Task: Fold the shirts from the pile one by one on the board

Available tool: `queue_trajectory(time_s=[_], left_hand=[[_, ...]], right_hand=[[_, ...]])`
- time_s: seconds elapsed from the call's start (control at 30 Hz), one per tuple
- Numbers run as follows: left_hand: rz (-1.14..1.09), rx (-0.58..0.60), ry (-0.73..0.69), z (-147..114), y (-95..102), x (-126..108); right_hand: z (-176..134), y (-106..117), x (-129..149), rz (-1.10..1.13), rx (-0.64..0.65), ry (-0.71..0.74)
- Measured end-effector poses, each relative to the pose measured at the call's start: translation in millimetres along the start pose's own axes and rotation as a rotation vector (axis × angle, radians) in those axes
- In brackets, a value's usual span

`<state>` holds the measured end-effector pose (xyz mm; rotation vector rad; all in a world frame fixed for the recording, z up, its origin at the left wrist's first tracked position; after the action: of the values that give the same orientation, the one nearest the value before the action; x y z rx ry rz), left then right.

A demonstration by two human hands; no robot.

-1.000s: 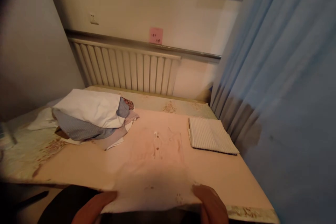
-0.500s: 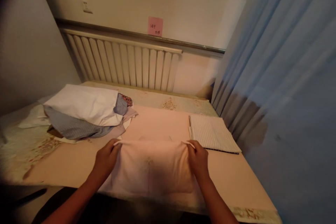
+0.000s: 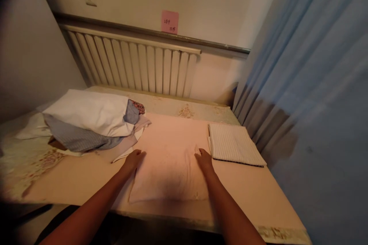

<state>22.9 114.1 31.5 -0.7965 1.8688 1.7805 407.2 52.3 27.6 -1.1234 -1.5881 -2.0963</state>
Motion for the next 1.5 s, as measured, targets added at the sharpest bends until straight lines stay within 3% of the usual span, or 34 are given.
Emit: queue_trajectory(time_s=[0.27, 0.4, 0.5, 0.6, 0.73, 0.83, 0.9, 1.13, 1.37, 1.5], left_hand=[[-0.056, -0.152, -0.087, 0.2, 4.9, -14.8], [0.026, -0.203, -0.086, -3.1, 3.3, -10.9], [0.09, -0.24, -0.186, -18.2, -1.5, -24.9], [0.125, -0.24, -0.356, -46.6, -21.7, -53.6], [0.269, -0.212, -0.679, -96.3, -69.4, -91.0], [0.376, -0.176, -0.74, -115.8, -97.8, -93.1], [0.423, -0.156, -0.733, -119.3, -106.6, -88.9], [0.459, -0.205, -0.762, -123.2, -100.3, -87.9], [0.461, -0.179, -0.767, -122.4, -100.4, -87.0], [0.45, -0.168, -0.77, -123.2, -99.1, -86.8]], right_hand=[[-15.7, 11.3, 14.4, -0.021, -0.187, 0.064], [-13.7, 5.1, -0.4, -0.045, -0.149, 0.008], [-10.9, 1.0, -8.4, -0.035, -0.089, -0.018], [-13.9, 3.1, -8.8, -0.016, -0.062, -0.021], [-30.6, 10.2, -9.3, -0.002, -0.043, -0.025], [-47.6, 13.9, -12.1, 0.0, -0.015, -0.021], [-58.7, 15.2, -13.9, -0.005, -0.002, -0.016], [-89.8, 10.6, -12.5, -0.093, 0.036, 0.039], [-107.7, 14.6, -17.2, -0.341, -0.042, -0.002], [-108.7, 18.2, -18.4, -0.302, -0.057, 0.0]])
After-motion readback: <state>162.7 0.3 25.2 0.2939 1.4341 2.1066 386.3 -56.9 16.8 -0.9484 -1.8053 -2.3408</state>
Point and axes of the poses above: each hand's wrist, its own z-axis towards the middle knuckle, its own y-axis out of the back of the hand, x = y × z, the point moved 8 cm from there along z, towards the middle knuckle
